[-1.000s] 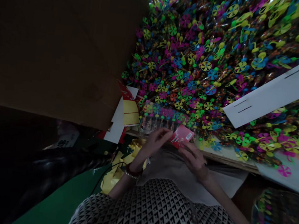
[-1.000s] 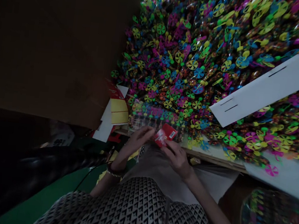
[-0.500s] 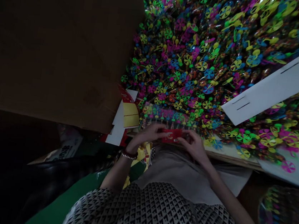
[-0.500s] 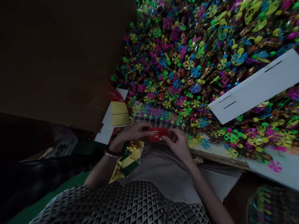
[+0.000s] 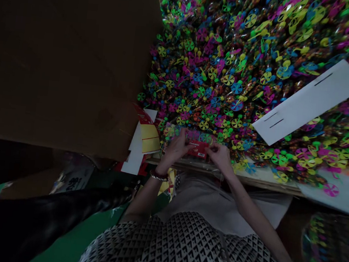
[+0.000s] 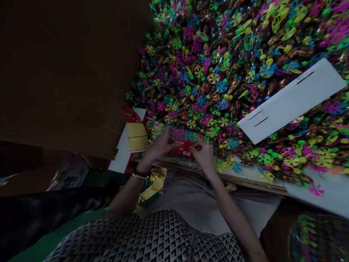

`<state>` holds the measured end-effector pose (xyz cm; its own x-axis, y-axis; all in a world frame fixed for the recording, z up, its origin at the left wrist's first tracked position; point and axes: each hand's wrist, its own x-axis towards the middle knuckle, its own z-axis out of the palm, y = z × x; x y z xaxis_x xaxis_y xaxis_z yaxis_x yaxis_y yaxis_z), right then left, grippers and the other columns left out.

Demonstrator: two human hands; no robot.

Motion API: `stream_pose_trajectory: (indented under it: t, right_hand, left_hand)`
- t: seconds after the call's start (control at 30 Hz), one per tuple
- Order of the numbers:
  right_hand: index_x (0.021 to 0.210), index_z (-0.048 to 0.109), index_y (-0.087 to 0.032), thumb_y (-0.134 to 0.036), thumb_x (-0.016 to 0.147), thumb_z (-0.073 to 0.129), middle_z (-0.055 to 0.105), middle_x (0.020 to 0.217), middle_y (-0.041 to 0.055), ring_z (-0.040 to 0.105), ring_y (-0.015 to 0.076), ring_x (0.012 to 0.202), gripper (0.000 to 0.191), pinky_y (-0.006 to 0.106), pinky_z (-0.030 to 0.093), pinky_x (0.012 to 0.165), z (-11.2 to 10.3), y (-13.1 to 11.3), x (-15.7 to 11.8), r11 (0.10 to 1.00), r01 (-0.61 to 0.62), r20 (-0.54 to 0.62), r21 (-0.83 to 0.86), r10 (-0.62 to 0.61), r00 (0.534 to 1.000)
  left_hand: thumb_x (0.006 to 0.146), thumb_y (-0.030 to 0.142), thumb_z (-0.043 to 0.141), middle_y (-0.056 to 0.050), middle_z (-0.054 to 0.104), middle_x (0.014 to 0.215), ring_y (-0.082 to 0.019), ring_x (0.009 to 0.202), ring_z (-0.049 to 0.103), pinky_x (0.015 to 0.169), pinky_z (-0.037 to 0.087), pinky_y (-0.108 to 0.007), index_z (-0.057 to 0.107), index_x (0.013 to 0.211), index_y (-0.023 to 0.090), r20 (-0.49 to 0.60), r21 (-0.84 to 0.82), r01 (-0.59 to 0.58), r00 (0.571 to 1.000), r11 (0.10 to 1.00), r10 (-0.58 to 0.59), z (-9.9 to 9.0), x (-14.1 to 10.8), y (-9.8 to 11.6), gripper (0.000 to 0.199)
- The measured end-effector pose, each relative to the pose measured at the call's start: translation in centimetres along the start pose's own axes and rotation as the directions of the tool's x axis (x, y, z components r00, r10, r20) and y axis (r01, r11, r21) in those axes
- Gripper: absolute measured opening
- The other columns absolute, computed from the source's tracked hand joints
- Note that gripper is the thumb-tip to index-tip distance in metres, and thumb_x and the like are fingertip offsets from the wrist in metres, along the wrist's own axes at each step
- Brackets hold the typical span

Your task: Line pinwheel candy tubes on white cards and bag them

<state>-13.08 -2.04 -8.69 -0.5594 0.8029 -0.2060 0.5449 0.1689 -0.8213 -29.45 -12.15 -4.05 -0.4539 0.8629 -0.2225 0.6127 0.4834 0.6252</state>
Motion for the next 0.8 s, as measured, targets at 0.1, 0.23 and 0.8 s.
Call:
stream_pose_trajectory:
  t: [0.1,0.23,0.8]
  right_hand:
    - [0.073,0.067,-0.020,-0.034,0.078,0.059,0.068,0.068,0.0040,0.063,0.0197,0.068,0.018,0.026,0.039,0.059,0.4,-0.5,0.1,0.978,0.021,-0.003,-0.209,-0.022,1.000]
    - [0.102,0.064,-0.019,-0.038,0.085,0.055,0.070,0.086,0.0097,0.065,0.0234,0.077,0.028,0.029,0.042,0.064,1.3,-0.7,-0.7,0.913,0.018,-0.041,-0.408,-0.038,0.998]
    - [0.128,0.049,-0.017,-0.057,0.076,0.063,0.067,0.100,0.0122,0.064,0.0231,0.085,0.067,0.037,0.049,0.076,-2.4,6.4,-3.2,0.993,-0.106,-0.150,-0.052,0.097,0.984]
  left_hand:
    - [0.081,0.032,0.066,-0.006,0.065,0.081,-0.024,0.079,0.064,0.074,0.046,-0.033,0.039,0.129,0.012,-0.026,0.102,0.013,1.000,0.995,-0.011,1.0,0.5,-0.2,0.059]
    - [0.082,0.030,0.064,-0.015,0.065,0.101,-0.030,0.099,0.062,0.086,0.045,-0.039,0.039,0.131,0.010,-0.138,0.319,0.013,0.990,0.948,0.033,2.2,0.2,0.3,0.058]
    - [0.095,0.047,0.036,-0.017,0.030,0.153,-0.030,0.144,0.023,0.116,0.015,-0.056,0.029,0.148,0.020,-0.424,0.329,-0.083,0.877,0.941,0.226,4.3,-1.7,-1.3,0.059]
